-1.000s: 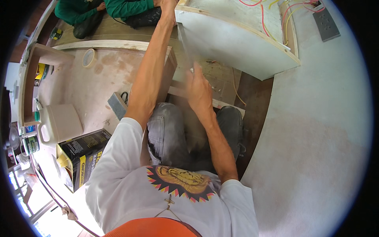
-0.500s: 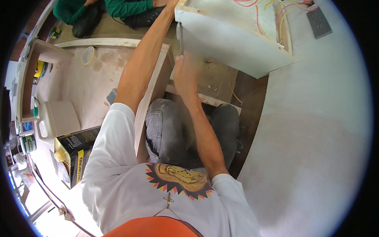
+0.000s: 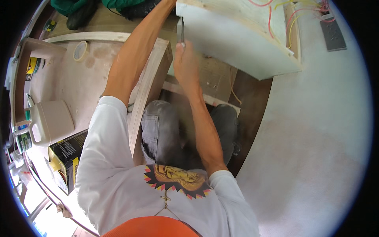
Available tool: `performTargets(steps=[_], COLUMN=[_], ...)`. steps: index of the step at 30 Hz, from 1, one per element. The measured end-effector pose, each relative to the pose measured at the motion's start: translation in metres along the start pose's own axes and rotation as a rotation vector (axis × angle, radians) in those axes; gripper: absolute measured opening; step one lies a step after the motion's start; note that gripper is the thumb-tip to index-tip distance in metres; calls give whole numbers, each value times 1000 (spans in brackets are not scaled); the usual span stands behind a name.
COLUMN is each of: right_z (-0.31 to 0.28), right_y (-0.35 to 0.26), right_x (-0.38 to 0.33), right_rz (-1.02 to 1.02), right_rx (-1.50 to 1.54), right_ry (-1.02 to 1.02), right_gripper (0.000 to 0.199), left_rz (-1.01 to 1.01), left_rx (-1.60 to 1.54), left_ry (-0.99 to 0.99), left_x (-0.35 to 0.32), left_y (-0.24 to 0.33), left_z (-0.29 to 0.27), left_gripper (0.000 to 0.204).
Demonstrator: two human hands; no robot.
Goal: The person is assembling a wooden structure, using a chisel to carve and shape the wood, and a sanding block to smooth the edges. The person also handles a plastic bag and a small wooden piece.
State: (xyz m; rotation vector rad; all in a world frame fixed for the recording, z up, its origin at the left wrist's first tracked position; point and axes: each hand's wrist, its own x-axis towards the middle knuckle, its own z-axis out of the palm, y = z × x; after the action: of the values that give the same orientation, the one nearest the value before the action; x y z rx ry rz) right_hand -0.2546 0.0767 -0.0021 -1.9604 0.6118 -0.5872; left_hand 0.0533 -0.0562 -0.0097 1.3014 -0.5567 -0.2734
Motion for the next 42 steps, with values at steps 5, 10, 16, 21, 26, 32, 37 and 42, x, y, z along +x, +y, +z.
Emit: performTargets(steps=[5,10,16,21,26,32,37,42], right_z=[12,7,7,15,23,11,10,26], right_y=[-5,6,10,12,30,16,17,36], right_x=[-3,-38,-53,-49,-6,-35,-61,-55], right_rz=[-122,-70,63,76,104,126,240,102], right_rx=[-24,-27,36,94,125,108,107,70], right_ry=[122,78,46,30,15,-14,-14,33], right_gripper=[35,41,40,39,38,38,37,39], left_rz=[-49,-36,-36,-21,-18,-13,-25,-21], left_rx=[-202,12,97,134,150,190,255,291], left_ry=[19,-58,-80,-67,-79,-110,-137,-133], left_x=[15,-27,-45,-31,-26,-40,-55,-45], left_y=[12,6,3,-14,-13,1,-10,-25], left_z=[-6,-3,1,-14,-7,-3,4,-7], left_gripper=[59,58,58,57,57,57,56,56])
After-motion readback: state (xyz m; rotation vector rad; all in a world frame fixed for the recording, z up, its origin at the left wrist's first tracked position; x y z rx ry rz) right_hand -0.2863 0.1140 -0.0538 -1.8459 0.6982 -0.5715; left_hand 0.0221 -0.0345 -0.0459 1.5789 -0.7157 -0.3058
